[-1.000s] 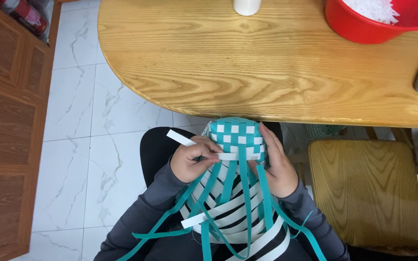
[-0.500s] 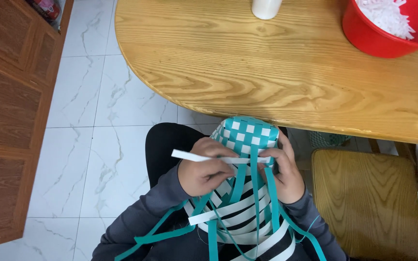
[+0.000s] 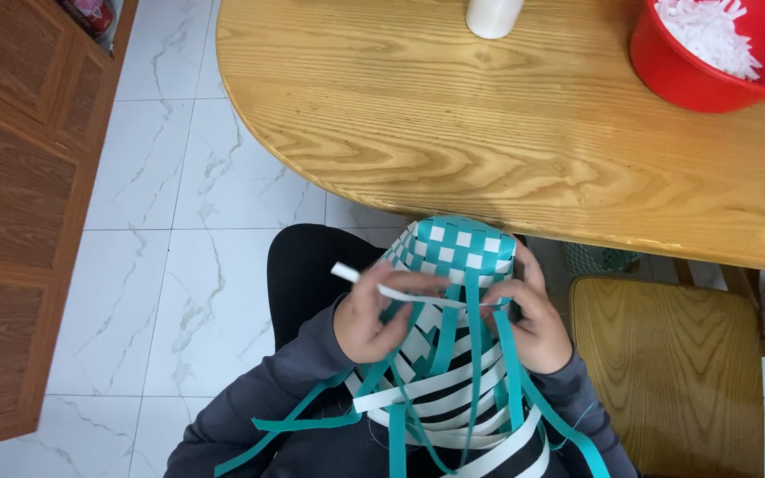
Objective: Tucking the ends of plastic strips into a woven basket to secure the structure and finish the edges.
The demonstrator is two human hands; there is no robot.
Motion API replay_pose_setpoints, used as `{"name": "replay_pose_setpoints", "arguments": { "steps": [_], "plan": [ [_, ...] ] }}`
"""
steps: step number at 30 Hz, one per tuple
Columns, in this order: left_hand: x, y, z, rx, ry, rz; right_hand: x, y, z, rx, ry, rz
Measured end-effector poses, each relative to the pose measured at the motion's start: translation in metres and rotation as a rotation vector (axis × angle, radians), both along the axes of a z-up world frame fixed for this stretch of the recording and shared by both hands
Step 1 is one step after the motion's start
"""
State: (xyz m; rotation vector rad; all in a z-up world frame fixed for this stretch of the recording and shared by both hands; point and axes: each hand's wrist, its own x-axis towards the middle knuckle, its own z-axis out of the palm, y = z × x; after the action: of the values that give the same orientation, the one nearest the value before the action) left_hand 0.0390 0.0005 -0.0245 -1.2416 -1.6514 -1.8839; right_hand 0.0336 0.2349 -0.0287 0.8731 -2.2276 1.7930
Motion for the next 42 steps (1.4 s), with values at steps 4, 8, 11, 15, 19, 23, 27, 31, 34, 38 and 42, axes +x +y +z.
{"name": "replay_pose_setpoints", "arguments": {
  "steps": [4, 8, 11, 15, 19, 23, 27, 31, 34, 38, 42],
  "plan": [
    [-0.012, -0.005, -0.021, 0.169, -0.111, -0.078, -0.002, 0.004, -0.001, -0.012, -0.04, 0.038],
    [-0.018, -0.011, -0.002, 0.207, -0.302, 0.106, -0.004, 0.005, -0.008, -0.131, -0.056, 0.08],
    [-0.024, -0.005, 0.02, -0.076, -0.231, 0.182, -0.004, 0.0, -0.005, -0.187, -0.047, 0.068],
    [-0.024, 0.014, 0.066, -0.573, 0.037, 0.19, -0.004, -0.002, 0.002, -0.201, -0.042, 0.071],
    [-0.029, 0.017, 0.039, -0.688, 0.164, 0.257, -0.006, 0.009, -0.01, -0.211, -0.054, 0.081],
    [-0.027, 0.016, 0.046, -0.69, 0.15, 0.268, -0.004, 0.007, 0.0, -0.177, -0.086, 0.102],
    [-0.026, 0.018, 0.053, -0.811, 0.133, 0.276, -0.004, 0.004, -0.003, -0.104, -0.077, 0.089],
    [-0.025, 0.022, 0.044, -0.913, 0.144, 0.325, -0.002, 0.003, -0.001, -0.101, -0.114, 0.081],
    [-0.021, 0.029, 0.031, -1.002, 0.212, 0.424, 0.0, 0.0, -0.002, -0.118, -0.125, 0.069],
    [-0.019, 0.037, 0.021, -0.901, 0.416, 0.576, -0.003, 0.004, -0.003, -0.101, -0.103, 0.13],
    [-0.018, 0.04, 0.011, -0.732, 0.42, 0.537, -0.006, 0.01, -0.01, -0.157, -0.146, 0.192]
  ]
}}
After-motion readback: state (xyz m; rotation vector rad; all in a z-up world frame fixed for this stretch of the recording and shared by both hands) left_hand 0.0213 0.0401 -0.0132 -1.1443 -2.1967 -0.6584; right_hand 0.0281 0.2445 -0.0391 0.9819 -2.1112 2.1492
